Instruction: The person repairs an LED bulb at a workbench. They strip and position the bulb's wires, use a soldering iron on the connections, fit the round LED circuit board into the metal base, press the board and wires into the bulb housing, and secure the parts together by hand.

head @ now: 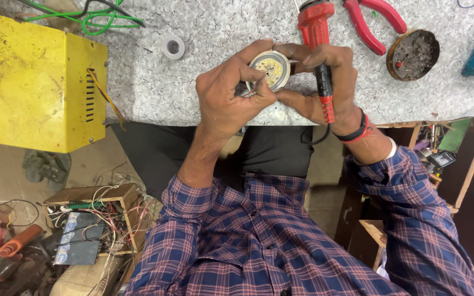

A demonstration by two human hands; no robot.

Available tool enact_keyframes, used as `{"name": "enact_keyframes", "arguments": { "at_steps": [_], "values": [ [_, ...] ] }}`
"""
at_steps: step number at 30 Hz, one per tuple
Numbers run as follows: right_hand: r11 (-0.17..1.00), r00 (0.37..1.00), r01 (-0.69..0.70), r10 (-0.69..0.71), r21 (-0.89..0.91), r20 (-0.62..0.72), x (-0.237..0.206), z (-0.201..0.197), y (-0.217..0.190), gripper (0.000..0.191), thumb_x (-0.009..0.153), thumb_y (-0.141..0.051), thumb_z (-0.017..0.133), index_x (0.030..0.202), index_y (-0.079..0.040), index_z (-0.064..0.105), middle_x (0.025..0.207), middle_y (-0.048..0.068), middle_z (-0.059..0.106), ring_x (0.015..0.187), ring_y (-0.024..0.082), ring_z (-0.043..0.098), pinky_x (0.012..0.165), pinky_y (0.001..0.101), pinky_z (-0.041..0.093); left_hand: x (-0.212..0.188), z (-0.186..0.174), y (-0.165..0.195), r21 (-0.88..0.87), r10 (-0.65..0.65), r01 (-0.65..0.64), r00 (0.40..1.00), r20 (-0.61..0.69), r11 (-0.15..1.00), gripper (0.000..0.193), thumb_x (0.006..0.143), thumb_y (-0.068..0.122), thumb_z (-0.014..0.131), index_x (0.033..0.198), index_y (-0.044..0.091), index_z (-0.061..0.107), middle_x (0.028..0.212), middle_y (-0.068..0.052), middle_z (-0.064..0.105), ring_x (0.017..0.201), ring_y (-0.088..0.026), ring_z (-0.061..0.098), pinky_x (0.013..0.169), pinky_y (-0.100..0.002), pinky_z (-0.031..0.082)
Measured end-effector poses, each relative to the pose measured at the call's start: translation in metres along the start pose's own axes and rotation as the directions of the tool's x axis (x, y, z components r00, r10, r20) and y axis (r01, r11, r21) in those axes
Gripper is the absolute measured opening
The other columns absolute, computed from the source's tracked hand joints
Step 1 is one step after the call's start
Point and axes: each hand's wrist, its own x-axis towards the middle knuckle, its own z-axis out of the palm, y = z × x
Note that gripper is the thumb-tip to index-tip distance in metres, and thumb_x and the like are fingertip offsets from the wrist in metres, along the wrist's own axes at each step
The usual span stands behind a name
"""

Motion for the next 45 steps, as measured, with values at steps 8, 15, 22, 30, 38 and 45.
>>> {"name": "enact_keyframes", "arguments": {
  "at_steps": [8, 15, 22, 30, 38, 45],
  "values": [
    [0.992, 0.998, 0.060, -0.064, 0.107, 0.030, 0.000, 0.002, -0.004, 0.071, 0.094, -0.012, 0.090, 0.131, -0.008, 0.029, 0.141, 0.029, 0.058, 0.119, 0.031, 0.070, 0.096, 0.0384, 0.067, -0.004, 0.001, 0.003, -0.002, -0.018, 0.018, 1.000, 0.009, 1.000, 0.020, 0.088, -0.003, 0.077, 0.095, 0.003, 0.060, 0.126, -0.015, 0.073, 0.109, -0.025, 0.078, 0.087, -0.032, 0.070],
    [0.997, 0.997, 0.074, -0.074, -0.019, -0.002, -0.005, 0.002, -0.011, 0.074, 0.089, -0.005, 0.093, 0.126, -0.009, 0.030, 0.136, 0.029, 0.062, 0.112, 0.030, 0.073, 0.084, 0.0361, 0.068, -0.005, 0.002, 0.019, -0.021, -0.092, 0.093, 0.996, 0.020, 0.995, 0.022, 0.086, -0.003, 0.076, 0.095, 0.003, 0.057, 0.124, -0.013, 0.074, 0.104, -0.021, 0.080, 0.083, -0.029, 0.068],
    [0.995, 0.999, 0.048, -0.049, 0.086, 0.005, -0.008, 0.000, -0.010, 0.076, 0.089, -0.005, 0.092, 0.129, -0.010, 0.029, 0.139, 0.028, 0.059, 0.123, 0.033, 0.069, 0.087, 0.0384, 0.070, -0.008, -0.010, 0.037, -0.279, -0.227, 0.263, 0.961, 0.157, 0.923, 0.029, 0.095, 0.008, 0.069, 0.118, 0.001, 0.054, 0.143, -0.017, 0.062, 0.124, -0.022, 0.071, 0.095, -0.030, 0.067],
    [0.986, 0.997, 0.054, -0.061, 0.155, 0.040, -0.010, -0.001, -0.007, 0.079, 0.088, -0.002, 0.092, 0.132, -0.011, 0.028, 0.142, 0.026, 0.056, 0.129, 0.032, 0.066, 0.089, 0.0398, 0.071, -0.016, -0.031, 0.021, -0.272, -0.134, 0.206, 0.956, 0.263, 0.940, 0.011, 0.107, 0.013, 0.060, 0.110, 0.005, 0.066, 0.150, -0.018, 0.063, 0.106, -0.018, 0.075, 0.079, -0.024, 0.059],
    [0.990, 0.992, 0.111, -0.116, 0.087, 0.048, -0.008, -0.004, -0.005, 0.078, 0.087, -0.004, 0.091, 0.132, -0.011, 0.028, 0.139, 0.027, 0.055, 0.133, 0.036, 0.065, 0.087, 0.0401, 0.066, -0.014, -0.029, 0.017, -0.371, -0.114, 0.225, 0.948, 0.299, 0.901, 0.012, 0.100, 0.005, 0.075, 0.110, 0.004, 0.070, 0.153, -0.019, 0.056, 0.134, -0.029, 0.068, 0.103, -0.036, 0.067],
    [0.992, 0.994, 0.098, -0.102, 0.085, 0.042, -0.011, -0.003, -0.003, 0.076, 0.089, -0.006, 0.092, 0.132, -0.011, 0.029, 0.140, 0.028, 0.055, 0.130, 0.034, 0.065, 0.088, 0.0387, 0.067, -0.016, -0.029, 0.019, -0.323, -0.143, 0.239, 0.945, 0.293, 0.916, 0.024, 0.094, 0.006, 0.084, 0.115, 0.006, 0.074, 0.152, -0.018, 0.058, 0.131, -0.028, 0.071, 0.100, -0.033, 0.068]
  ]
}}
